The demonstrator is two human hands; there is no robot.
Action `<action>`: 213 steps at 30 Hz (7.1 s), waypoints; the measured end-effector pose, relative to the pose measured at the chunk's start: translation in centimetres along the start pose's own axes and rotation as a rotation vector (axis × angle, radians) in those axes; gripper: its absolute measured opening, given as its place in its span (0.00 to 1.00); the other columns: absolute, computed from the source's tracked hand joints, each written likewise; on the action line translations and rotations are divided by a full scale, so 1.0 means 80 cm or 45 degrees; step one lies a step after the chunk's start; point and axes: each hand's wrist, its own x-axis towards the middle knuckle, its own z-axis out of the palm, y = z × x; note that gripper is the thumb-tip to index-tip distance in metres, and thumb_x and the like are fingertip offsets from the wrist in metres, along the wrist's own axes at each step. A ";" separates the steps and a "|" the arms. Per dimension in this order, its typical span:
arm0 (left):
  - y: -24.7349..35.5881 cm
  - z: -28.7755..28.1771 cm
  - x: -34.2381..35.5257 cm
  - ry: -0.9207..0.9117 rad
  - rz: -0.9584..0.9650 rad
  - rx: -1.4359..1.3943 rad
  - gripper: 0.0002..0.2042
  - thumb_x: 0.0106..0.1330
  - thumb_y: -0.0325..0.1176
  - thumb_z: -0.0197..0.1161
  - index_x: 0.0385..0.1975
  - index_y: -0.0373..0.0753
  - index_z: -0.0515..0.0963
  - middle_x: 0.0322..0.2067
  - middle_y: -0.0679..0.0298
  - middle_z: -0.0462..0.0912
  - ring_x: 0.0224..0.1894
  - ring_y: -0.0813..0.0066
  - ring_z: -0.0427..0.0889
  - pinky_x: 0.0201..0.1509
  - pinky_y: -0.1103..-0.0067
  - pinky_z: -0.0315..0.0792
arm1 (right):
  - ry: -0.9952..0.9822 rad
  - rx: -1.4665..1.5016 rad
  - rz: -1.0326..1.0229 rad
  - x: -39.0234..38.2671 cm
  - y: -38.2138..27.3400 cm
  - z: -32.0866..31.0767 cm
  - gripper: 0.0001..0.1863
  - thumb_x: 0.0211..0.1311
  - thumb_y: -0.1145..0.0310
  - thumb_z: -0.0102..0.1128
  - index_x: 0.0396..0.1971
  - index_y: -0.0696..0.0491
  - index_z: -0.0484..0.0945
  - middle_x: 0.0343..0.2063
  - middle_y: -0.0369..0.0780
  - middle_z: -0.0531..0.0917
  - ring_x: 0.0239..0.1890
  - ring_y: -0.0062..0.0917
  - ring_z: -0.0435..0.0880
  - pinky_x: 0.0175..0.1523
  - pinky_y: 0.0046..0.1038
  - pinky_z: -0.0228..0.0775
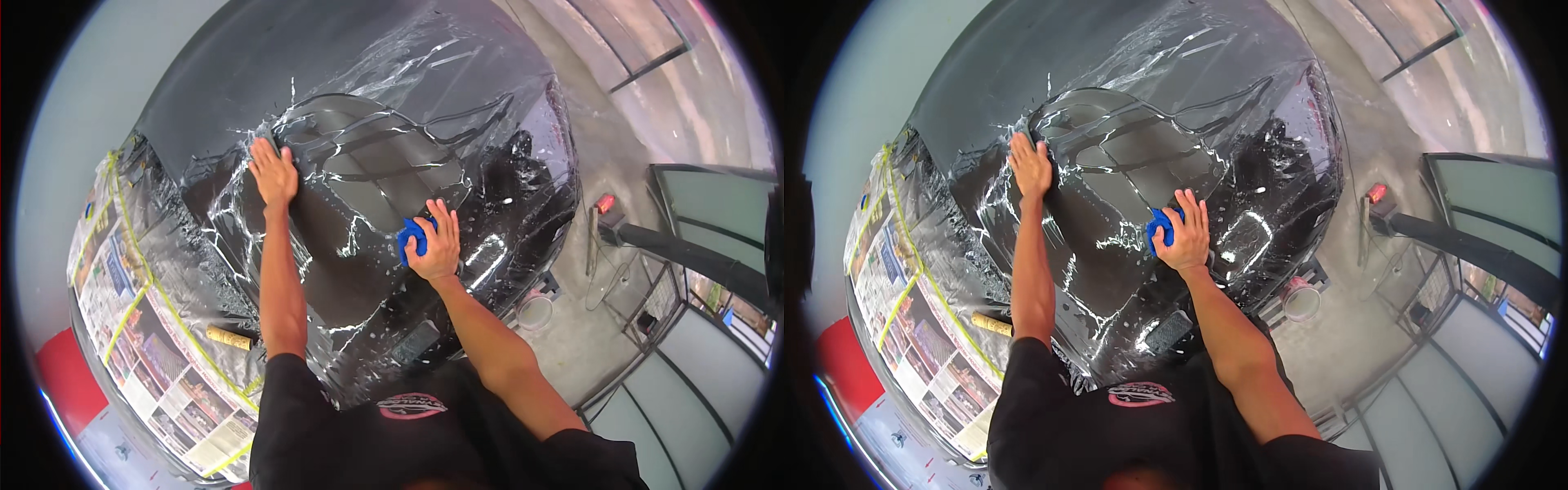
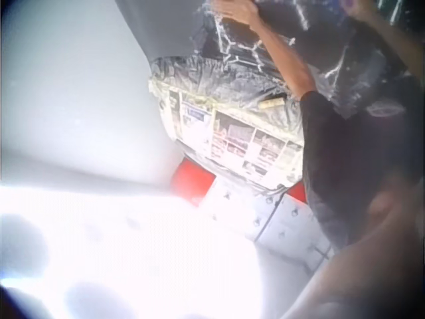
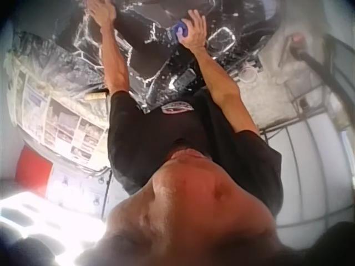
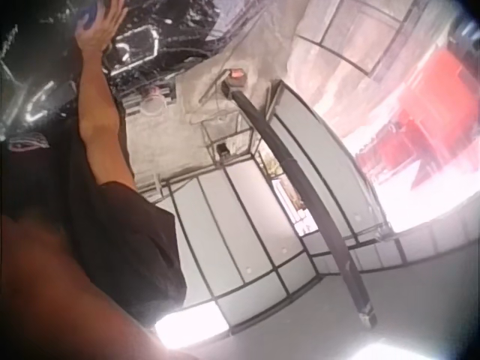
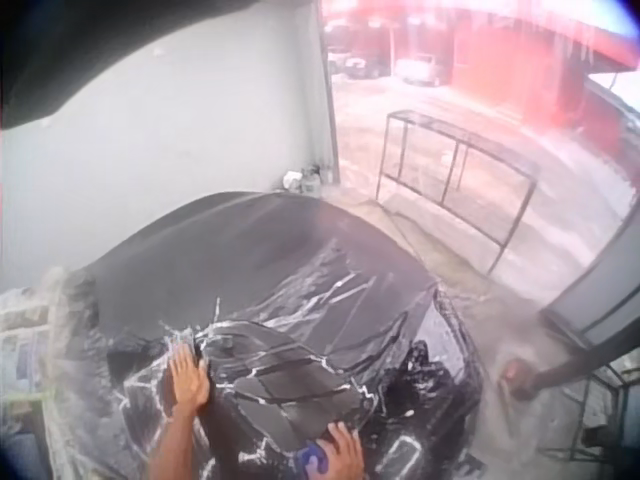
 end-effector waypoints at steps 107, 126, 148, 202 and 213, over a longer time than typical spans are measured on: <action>0.004 -0.073 -0.364 -0.182 -0.163 -0.142 0.34 0.78 0.44 0.43 0.75 0.26 0.48 0.77 0.42 0.47 0.80 0.46 0.44 0.81 0.57 0.42 | 0.106 -0.203 -0.110 -0.002 0.032 0.010 0.18 0.58 0.63 0.59 0.47 0.52 0.81 0.64 0.45 0.75 0.71 0.45 0.68 0.75 0.52 0.53; 0.042 -0.073 -0.483 0.045 -0.283 -0.184 0.32 0.72 0.38 0.55 0.73 0.31 0.57 0.76 0.52 0.55 0.79 0.55 0.50 0.79 0.58 0.48 | 0.201 -0.243 -0.267 0.007 0.031 0.018 0.17 0.63 0.57 0.61 0.46 0.52 0.82 0.60 0.44 0.78 0.68 0.43 0.71 0.75 0.50 0.55; -0.049 -0.202 -0.825 0.385 -0.922 -0.720 0.15 0.73 0.26 0.54 0.55 0.29 0.78 0.49 0.45 0.83 0.51 0.44 0.82 0.55 0.62 0.75 | -0.868 0.591 -0.936 -0.416 -0.262 0.071 0.13 0.49 0.74 0.65 0.37 0.47 0.86 0.41 0.38 0.83 0.50 0.35 0.80 0.55 0.39 0.71; -0.026 -0.097 -0.775 0.385 -0.710 -0.208 0.23 0.52 0.38 0.60 0.48 0.38 0.85 0.55 0.63 0.85 0.31 0.63 0.76 0.36 0.70 0.66 | -0.546 -0.008 -0.949 0.129 -0.325 0.386 0.24 0.69 0.52 0.55 0.62 0.41 0.79 0.71 0.47 0.67 0.75 0.46 0.59 0.79 0.43 0.48; -0.029 -0.097 -0.768 0.443 -0.664 -0.224 0.19 0.57 0.33 0.59 0.48 0.35 0.85 0.55 0.61 0.85 0.32 0.62 0.76 0.37 0.69 0.66 | -0.206 -0.172 -0.622 0.112 -0.269 0.332 0.26 0.70 0.55 0.53 0.63 0.52 0.77 0.68 0.51 0.69 0.74 0.49 0.60 0.78 0.48 0.46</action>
